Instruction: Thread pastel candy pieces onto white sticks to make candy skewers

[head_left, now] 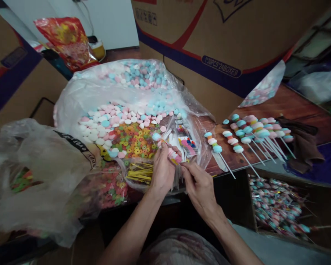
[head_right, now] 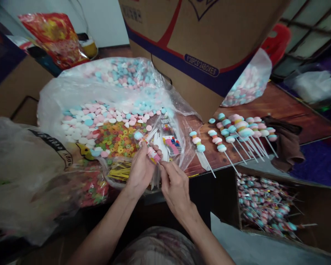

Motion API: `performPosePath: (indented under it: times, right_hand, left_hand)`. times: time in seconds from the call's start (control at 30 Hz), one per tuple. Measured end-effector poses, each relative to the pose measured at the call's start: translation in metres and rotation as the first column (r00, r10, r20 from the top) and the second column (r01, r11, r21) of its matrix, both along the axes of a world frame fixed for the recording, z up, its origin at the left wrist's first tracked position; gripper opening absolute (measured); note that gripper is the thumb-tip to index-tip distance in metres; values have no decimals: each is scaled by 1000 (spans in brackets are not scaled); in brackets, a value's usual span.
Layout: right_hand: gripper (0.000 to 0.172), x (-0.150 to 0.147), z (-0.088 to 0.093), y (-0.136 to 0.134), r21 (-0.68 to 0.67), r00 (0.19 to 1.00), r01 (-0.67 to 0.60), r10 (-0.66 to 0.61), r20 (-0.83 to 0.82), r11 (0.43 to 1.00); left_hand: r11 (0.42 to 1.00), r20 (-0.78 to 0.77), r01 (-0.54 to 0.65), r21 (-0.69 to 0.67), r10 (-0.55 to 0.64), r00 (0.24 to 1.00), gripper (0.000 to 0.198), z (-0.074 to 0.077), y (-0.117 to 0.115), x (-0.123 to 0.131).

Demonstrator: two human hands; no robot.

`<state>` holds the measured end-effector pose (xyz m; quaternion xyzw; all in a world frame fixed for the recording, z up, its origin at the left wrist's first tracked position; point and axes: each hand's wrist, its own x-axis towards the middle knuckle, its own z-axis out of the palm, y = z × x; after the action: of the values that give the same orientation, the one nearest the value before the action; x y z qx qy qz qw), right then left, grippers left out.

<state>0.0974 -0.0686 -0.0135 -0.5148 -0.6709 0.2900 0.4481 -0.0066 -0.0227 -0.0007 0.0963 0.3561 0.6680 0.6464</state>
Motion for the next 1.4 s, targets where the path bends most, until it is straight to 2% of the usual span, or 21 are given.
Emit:
performPosePath:
  times: [0.1, 0.17, 0.33, 0.43, 0.6, 0.67, 0.73, 0.87, 0.93, 0.97, 1.0, 1.03, 1.07, 1.1, 1.13, 1.17, 1.23, 1.4]
  right_hand:
    - [17, 10, 3, -10, -233, 993, -57, 32, -109, 971]
    - [20, 12, 2, -14, -297, 989, -58, 15, -144, 953]
    - [24, 0, -4, -15, -234, 991, -24, -7, -131, 972]
    - [19, -9, -5, -15, -210, 982, -14, -26, -186, 978]
    - [21, -11, 0, -14, -304, 968, -99, 20, -252, 948]
    - [21, -13, 4, -11, -371, 952, -155, 39, -303, 916]
    - [25, -19, 10, -7, -422, 902, -201, -1, -431, 884]
    - [34, -41, 26, -4, -503, 711, -419, -71, -700, 756]
    - [33, -49, 32, -3, -512, 709, -545, 39, -704, 664]
    - [33, -50, 32, -3, -512, 743, -570, 138, -655, 643]
    - [33, -50, 32, -2, -510, 797, -553, 239, -555, 659]
    - [33, -48, 30, -1, -493, 857, -497, 316, -406, 714]
    - [31, -45, 26, 1, -441, 911, -411, 344, -227, 798]
    - [28, -40, 22, 3, -351, 948, -310, 314, -48, 883]
    - [25, -35, 17, 6, -244, 964, -216, 246, 98, 945]
    - [22, -29, 11, 9, -150, 964, -149, 177, 198, 977]
    - [20, -19, 2, 15, -43, 948, -112, 120, 296, 993]
    - [25, -20, -9, 33, 71, 909, -139, 99, 404, 988]
  left_hand:
    - [1000, -1, 5, -4, -5, 1000, 26, 2, -2, -7]
    - [998, -12, 59, -3, -59, 998, 25, 2, -7, -6]
    - [992, -90, 120, 27, -118, 989, 24, -2, -21, 1]
    - [991, -186, 134, 7, -130, 974, 23, -5, -27, -1]
    - [992, -230, 116, 40, -104, 968, 23, -7, -34, -5]
    - [990, -231, 114, 83, -93, 969, 26, -5, -38, -7]
    - [984, -245, 154, 93, -128, 961, 29, -1, -43, -12]
    - [944, -174, 316, 94, -297, 939, 34, 14, -55, -38]
    - [937, -113, 320, 139, -305, 945, 30, 20, -61, -56]
    - [947, -93, 289, 141, -278, 956, 26, 22, -63, -65]
    - [965, -75, 224, 134, -215, 974, 22, 23, -64, -74]
    - [983, -61, 137, 119, -131, 989, 18, 23, -64, -82]
    - [994, -56, 35, 104, -30, 998, 16, 22, -64, -89]
    - [994, -62, -56, 89, 62, 996, 15, 20, -63, -96]
    - [989, -79, -127, 80, 133, 988, 16, 18, -62, -101]
    - [984, -101, -164, 73, 171, 980, 18, 16, -61, -106]
    - [984, -146, -173, 54, 179, 973, 22, 12, -58, -109]
    - [990, -212, -139, 34, 143, 967, 31, 6, -54, -92]
